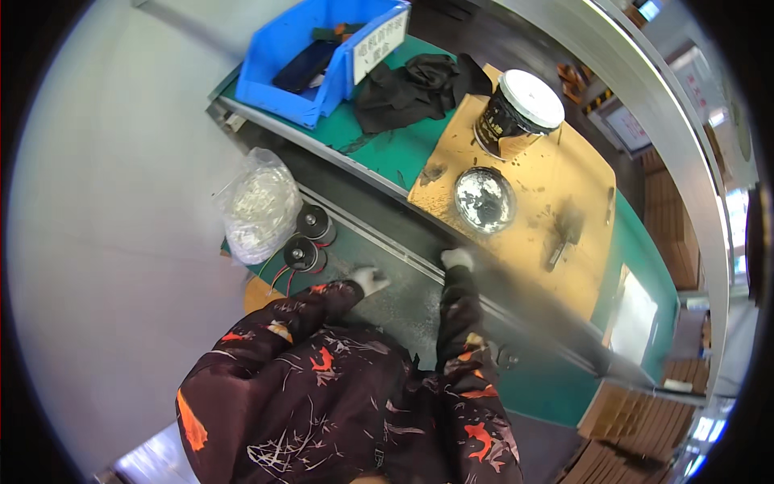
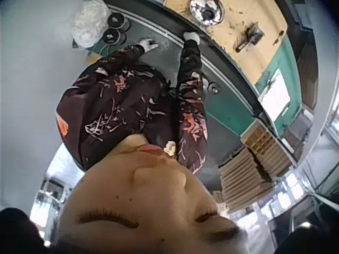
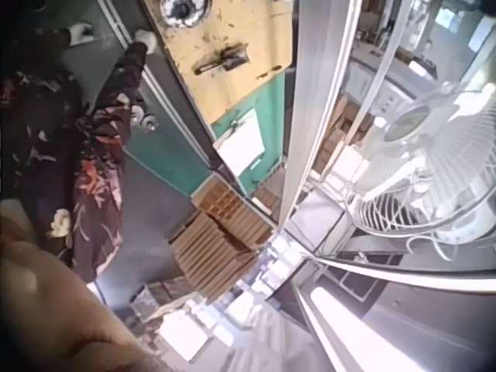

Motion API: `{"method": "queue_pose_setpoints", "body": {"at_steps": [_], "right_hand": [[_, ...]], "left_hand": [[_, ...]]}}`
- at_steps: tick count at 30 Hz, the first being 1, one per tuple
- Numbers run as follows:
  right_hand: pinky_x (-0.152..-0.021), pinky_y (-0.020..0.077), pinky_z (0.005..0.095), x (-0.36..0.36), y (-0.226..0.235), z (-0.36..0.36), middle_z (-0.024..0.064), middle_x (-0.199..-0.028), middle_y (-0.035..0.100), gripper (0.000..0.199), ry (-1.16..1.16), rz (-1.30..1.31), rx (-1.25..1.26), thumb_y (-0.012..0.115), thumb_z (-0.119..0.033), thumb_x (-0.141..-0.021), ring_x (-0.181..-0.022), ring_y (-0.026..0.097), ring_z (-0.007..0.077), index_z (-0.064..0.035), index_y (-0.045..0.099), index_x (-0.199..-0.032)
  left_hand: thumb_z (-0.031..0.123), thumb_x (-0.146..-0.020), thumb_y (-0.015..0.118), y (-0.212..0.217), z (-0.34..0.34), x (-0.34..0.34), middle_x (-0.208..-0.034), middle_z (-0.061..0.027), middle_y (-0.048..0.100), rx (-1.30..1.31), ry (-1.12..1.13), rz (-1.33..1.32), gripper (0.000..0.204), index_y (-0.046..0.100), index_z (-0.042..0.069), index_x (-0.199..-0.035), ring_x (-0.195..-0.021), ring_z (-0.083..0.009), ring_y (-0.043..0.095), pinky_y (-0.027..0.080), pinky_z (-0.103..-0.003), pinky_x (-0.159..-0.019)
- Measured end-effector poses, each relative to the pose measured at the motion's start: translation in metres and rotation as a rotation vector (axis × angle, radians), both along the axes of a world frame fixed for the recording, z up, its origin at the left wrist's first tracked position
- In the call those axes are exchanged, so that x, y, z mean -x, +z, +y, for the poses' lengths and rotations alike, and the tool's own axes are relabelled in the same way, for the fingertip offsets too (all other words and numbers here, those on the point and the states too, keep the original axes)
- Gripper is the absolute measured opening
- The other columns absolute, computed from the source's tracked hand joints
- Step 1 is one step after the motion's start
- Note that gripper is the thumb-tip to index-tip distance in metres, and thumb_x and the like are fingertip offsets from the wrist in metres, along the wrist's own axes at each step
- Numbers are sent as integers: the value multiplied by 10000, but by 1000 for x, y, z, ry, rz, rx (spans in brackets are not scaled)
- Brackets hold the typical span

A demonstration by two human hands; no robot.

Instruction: Apply a coating or lubricant to motor components using a brush and organize them in storage racks.

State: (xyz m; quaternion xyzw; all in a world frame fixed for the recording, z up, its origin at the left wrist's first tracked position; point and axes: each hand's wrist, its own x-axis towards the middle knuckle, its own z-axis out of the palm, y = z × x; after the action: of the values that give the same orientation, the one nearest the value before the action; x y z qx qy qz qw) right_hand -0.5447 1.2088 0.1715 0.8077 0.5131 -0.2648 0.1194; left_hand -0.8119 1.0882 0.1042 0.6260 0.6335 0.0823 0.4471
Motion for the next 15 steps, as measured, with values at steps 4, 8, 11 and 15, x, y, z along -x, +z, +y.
{"method": "queue_pose_setpoints", "body": {"at_steps": [4, 8, 11, 15], "right_hand": [[-866, 551, 457, 53, -21, -89, 252, -1000, 708, 525, -102, 203, -248, 693, -430, -795, -967, 700, 392, 16, 638, -1066], [-585, 548, 491, 114, -25, -179, 181, -716, 669, 468, 139, 218, -495, 721, -314, -703, -631, 677, 387, 9, 599, -1018], [-805, 552, 476, 122, -11, -221, 237, -904, 696, 467, 204, 593, -324, 718, -379, -768, -886, 695, 394, 0, 647, -1032], [-824, 530, 452, 101, 48, -228, 226, -996, 704, 439, 155, 798, -176, 660, -374, -869, -941, 678, 413, -10, 647, -1114]], "left_hand": [[497, -820, 767, -7, 62, -60, -1233, -149, 669, 427, 103, -584, 781, 539, -22, -1358, -1150, -258, 619, 464, -364, -1000], [484, -679, 866, -18, 71, -82, -1309, -207, 611, 241, -187, -593, 951, 486, -17, -1393, -1174, -286, 603, 475, -357, -999], [498, -564, 902, 2, 53, -97, -1246, -248, 622, -8, -426, -174, 1072, 453, -36, -1377, -1184, -353, 598, 484, -402, -1000], [474, -618, 867, 26, 33, -131, -1200, -210, 660, -95, -282, 235, 889, 560, -13, -1295, -1099, -349, 654, 522, -397, -966]]}}
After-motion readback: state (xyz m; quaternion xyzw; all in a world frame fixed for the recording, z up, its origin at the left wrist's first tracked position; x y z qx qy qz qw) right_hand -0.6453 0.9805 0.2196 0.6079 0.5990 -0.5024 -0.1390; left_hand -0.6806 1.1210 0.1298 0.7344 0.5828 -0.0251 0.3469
